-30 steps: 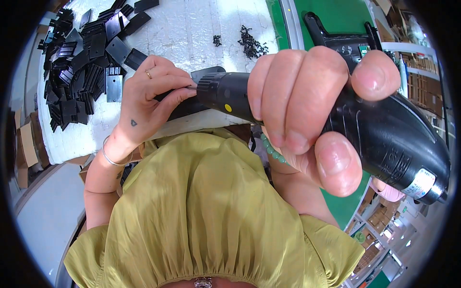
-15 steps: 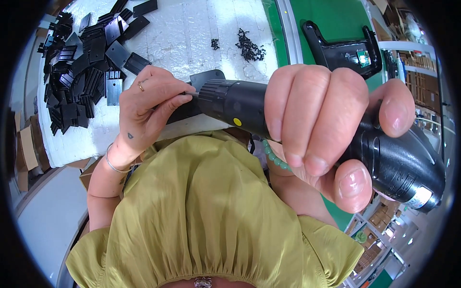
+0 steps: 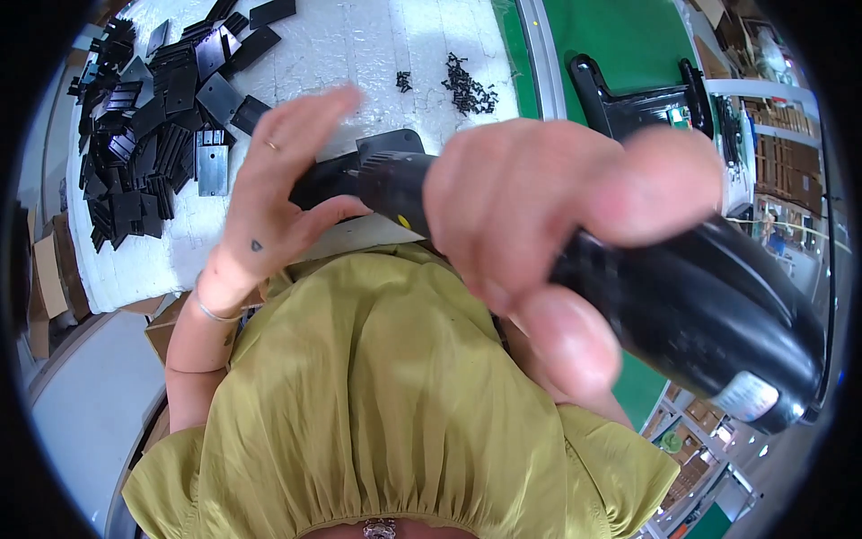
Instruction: Assembling black plastic components using an electric screwdriver and screws.
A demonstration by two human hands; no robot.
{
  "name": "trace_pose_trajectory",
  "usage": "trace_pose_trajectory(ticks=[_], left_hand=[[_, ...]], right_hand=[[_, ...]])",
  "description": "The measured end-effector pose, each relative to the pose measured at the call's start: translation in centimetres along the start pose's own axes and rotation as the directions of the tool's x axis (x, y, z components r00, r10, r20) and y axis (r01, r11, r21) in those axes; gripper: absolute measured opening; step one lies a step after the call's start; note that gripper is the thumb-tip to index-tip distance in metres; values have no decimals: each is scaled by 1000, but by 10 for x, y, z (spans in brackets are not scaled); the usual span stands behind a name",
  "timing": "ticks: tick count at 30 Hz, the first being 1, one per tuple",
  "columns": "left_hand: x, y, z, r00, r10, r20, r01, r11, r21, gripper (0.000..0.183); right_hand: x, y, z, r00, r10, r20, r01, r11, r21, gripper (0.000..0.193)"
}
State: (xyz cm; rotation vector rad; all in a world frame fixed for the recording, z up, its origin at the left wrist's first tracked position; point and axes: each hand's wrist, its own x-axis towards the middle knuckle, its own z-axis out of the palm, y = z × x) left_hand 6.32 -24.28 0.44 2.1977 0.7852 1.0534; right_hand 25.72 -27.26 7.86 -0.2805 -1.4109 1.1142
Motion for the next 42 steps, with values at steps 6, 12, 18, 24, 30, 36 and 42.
trace_pose_trajectory(ticks=[6, 12, 18, 24, 30, 36, 42], left_hand=[[-24, -16, -18, 924, -376, 76, 348, 905, 246, 54], [-22, -28, -4, 893, -417, 173, 393, 906, 154, 37], [-21, -32, 1, 896, -399, 194, 404, 915, 17, 28], [-26, -34, 4, 924, -361, 126, 357, 932, 55, 27], [-27, -34, 5, 909, -396, 131, 394, 918, 41, 28], [-26, -33, 6, 905, -405, 127, 405, 914, 33, 27], [-23, -33, 3, 914, -388, 120, 387, 922, 25, 26]], right_hand=[[-2, 24, -4, 997, 41, 69, -43, 999, 19, 40], [1, 32, 10, 982, 190, -18, -191, 980, -57, 36], [4, 39, 15, 978, 209, -14, -209, 966, -153, 32], [8, 47, 25, 970, 242, -8, -240, 955, -177, 28], [13, 53, 30, 965, 263, -14, -260, 939, -224, 27], [15, 54, 30, 965, 263, 3, -254, 937, -240, 27], [15, 49, 26, 959, 283, -4, -280, 946, -164, 27]])
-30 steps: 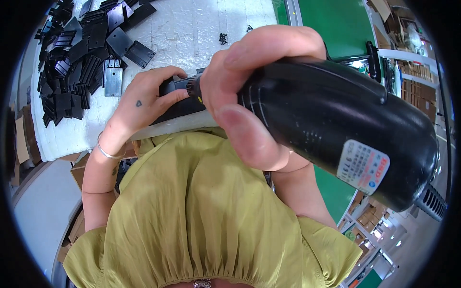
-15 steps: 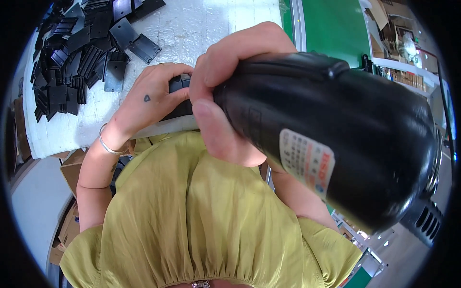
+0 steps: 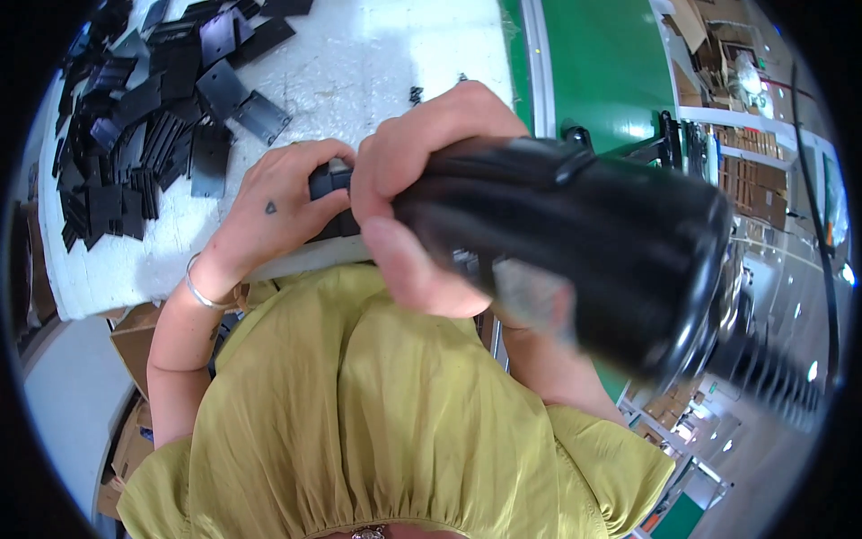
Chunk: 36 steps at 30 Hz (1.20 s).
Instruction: Assembling black plastic components using an electric screwdriver and screws.
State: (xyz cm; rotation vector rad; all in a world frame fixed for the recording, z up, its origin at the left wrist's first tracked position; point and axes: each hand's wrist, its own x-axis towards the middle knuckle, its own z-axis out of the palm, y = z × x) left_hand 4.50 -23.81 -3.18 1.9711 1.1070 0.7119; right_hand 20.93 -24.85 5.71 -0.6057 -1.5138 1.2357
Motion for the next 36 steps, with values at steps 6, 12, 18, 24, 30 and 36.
trace_pose_trajectory(ticks=[6, 12, 18, 24, 30, 36], left_hand=[[0, 9, -13, 990, -129, 48, 126, 990, 66, 28], [13, 17, -21, 974, 144, -175, -114, 978, 173, 29], [32, 16, -9, 966, 209, -151, -186, 971, 149, 24], [73, 11, 12, 914, 373, -159, -328, 911, 249, 18], [97, 3, 20, 895, 429, -125, -396, 891, 223, 8], [79, 17, 5, 962, -221, 163, 267, 618, -739, 15]], right_hand=[[18, 18, -61, 901, -289, -323, 321, 946, 49, 31], [18, 44, -85, 853, -192, -485, 184, 981, -64, 21], [18, 47, -86, 864, -204, -459, 236, 972, 12, 26], [17, 25, -77, 868, -249, -430, 319, 943, 97, 27], [15, 9, -75, 852, -316, -417, 379, 922, 76, 30], [7, -14, -74, 849, -413, -329, 483, 859, 169, 35]])
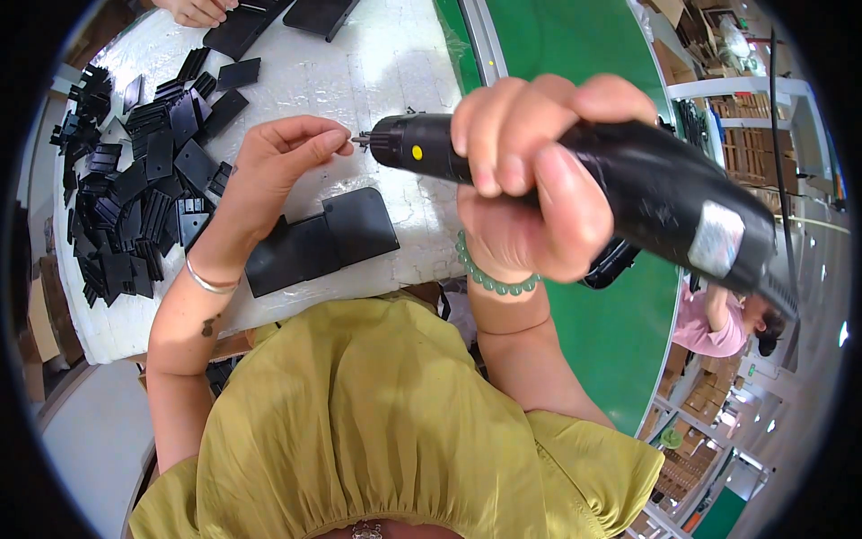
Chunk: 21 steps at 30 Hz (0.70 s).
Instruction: Assembling black plastic components using an electric screwdriver and screws.
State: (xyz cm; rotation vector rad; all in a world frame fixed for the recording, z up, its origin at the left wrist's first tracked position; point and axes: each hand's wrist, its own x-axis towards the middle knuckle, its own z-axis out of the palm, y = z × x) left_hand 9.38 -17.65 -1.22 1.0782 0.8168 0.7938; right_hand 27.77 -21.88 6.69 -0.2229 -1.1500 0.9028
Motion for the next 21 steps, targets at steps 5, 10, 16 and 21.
trace_pose_trajectory(ticks=[5, 10, 16, 21], left_hand=[[-22, -1, 6, 955, -210, 208, 293, 775, -560, 21], [-33, 0, 12, 934, -183, 307, 352, 622, -699, 17], [-42, 1, 14, 969, -125, 214, 219, 838, -500, 16], [-57, 13, 21, 942, -218, 257, 332, 734, -593, 29]], right_hand=[[-2, -20, 20, 999, 24, 46, -22, 999, -45, 29], [-7, -30, 28, 990, 2, 140, 13, 995, -102, 33], [-11, -30, 39, 966, -51, 253, 83, 990, -116, 33], [-17, -34, 41, 961, 10, 276, 36, 986, -163, 36]])
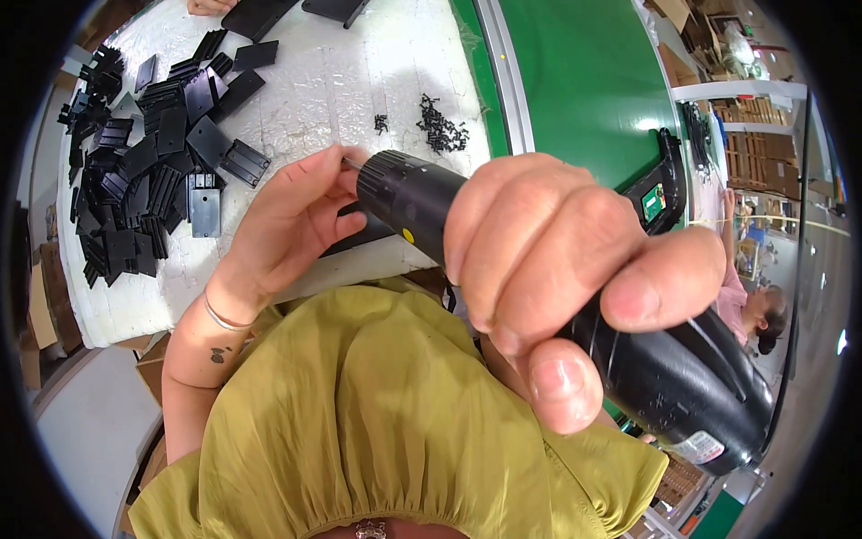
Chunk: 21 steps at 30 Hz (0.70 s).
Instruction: Assembling black plastic components using an electric screwdriver and screws.
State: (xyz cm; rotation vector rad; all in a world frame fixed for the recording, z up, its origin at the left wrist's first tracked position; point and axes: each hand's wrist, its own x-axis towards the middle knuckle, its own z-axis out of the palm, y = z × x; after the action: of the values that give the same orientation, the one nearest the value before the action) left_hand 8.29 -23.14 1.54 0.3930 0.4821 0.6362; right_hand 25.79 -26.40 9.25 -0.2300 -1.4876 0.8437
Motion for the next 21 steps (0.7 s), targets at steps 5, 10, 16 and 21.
trace_pose_trajectory(ticks=[5, 10, 16, 21], left_hand=[[-9, 11, -31, 805, 552, -217, -276, 672, 687, 49], [-20, 14, -45, 744, 638, 196, -172, -101, 980, 37], [-19, 0, -52, 770, 515, 376, -188, -381, 905, 40], [-19, -5, -62, 845, 445, 297, -174, -296, 939, 37]], right_hand=[[-2, -1, 4, 993, 122, 0, -122, 992, 10, 36], [-26, 5, 19, 964, 264, 25, -264, 964, 7, 33], [-34, 8, 26, 899, 417, 131, -418, 908, -23, 30], [-40, 12, 32, 891, 444, 92, -444, 896, -20, 29]])
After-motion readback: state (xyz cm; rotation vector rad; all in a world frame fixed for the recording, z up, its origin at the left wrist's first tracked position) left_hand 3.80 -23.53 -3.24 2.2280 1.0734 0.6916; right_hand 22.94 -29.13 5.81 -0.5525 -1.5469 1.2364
